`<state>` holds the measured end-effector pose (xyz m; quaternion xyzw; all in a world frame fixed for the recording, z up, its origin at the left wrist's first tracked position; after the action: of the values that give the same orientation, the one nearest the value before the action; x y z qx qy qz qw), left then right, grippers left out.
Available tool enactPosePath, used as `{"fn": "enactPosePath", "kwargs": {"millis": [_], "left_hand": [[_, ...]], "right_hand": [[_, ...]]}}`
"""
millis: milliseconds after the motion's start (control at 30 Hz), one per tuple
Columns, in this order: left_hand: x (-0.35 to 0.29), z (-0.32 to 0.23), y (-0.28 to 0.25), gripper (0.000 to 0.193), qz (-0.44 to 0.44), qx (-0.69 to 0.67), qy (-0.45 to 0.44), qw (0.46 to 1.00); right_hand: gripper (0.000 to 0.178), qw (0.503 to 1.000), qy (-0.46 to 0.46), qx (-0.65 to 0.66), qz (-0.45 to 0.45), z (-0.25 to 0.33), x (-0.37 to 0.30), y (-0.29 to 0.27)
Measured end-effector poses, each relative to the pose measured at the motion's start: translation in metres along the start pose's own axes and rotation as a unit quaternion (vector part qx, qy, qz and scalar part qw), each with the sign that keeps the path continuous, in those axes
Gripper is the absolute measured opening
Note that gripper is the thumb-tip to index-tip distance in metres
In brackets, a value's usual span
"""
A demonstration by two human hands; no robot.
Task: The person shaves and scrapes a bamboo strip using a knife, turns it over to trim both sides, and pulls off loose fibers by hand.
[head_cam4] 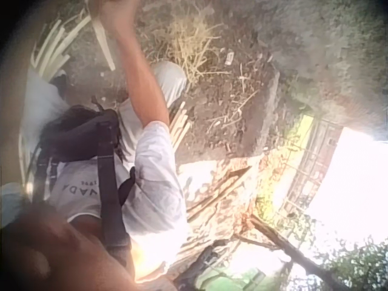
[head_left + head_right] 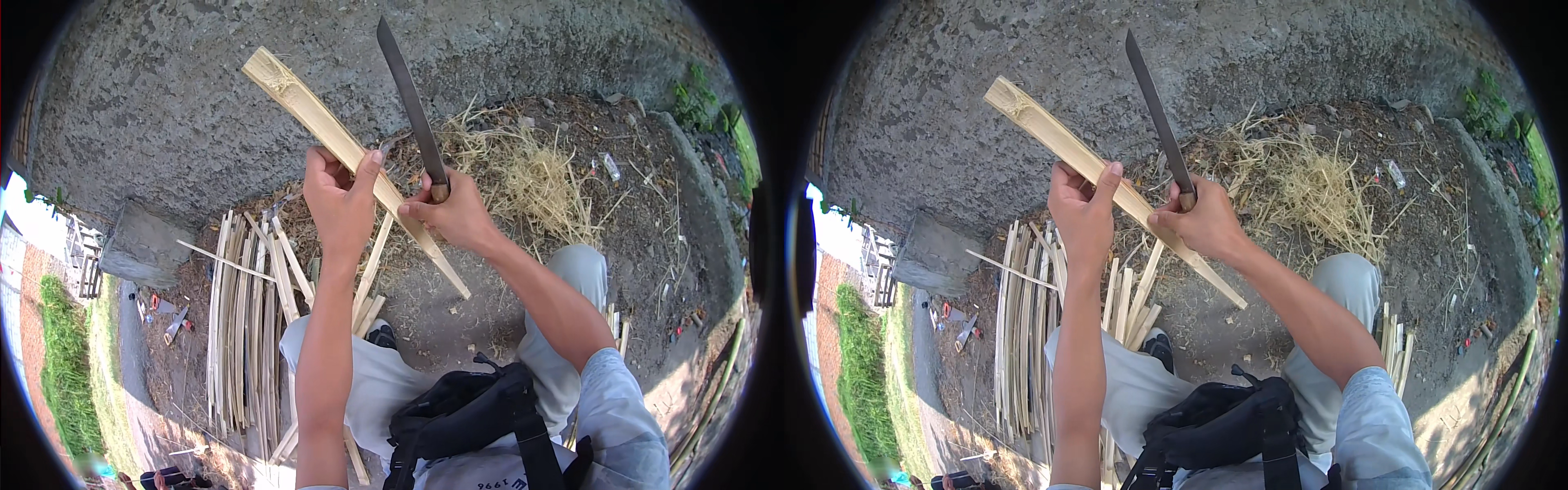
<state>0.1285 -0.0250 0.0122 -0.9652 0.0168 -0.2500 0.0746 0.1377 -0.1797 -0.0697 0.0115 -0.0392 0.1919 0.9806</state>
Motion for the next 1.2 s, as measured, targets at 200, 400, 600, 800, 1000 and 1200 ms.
{"fn": "enactPosePath", "kwargs": {"millis": [200,400,600,800,1000,1200], "left_hand": [[0.0,0.001,-0.004,0.027,0.036,-0.027,-0.003,0.999],[-0.001,0.0,-0.004,0.026,0.053,-0.032,0.002,0.998],[-0.001,0.002,-0.004,0.036,0.07,-0.029,-0.011,0.997],[-0.003,-0.002,-0.002,0.028,0.065,-0.024,-0.005,0.998],[-0.003,-0.005,-0.005,0.029,0.038,0.013,-0.014,0.999],[-0.003,-0.009,-0.002,0.029,0.022,0.049,-0.013,0.998]], "right_hand": [[0.029,0.996,0.013,-0.036,0.08,0.002,0.009,-0.006],[0.029,0.994,-0.01,-0.012,0.106,0.007,0.007,-0.006],[0.029,0.995,-0.003,-0.022,0.099,0.005,0.006,-0.008],[0.031,0.995,-0.002,-0.007,0.101,0.002,0.006,-0.008],[0.031,0.998,0.011,0.001,0.066,-0.001,0.008,-0.008],[0.025,0.992,-0.041,-0.108,0.046,0.0,0.007,-0.007]]}}
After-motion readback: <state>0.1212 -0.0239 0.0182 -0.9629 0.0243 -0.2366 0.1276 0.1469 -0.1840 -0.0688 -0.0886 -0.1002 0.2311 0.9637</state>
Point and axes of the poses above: each hand's wrist, its own x-axis towards the middle knuckle, its own y-axis out of the palm, z = x × y, the point moved 6 cm from there along x, towards the middle knuckle, and after that the axes turned 14 degrees about z, right-handed, at the moved point
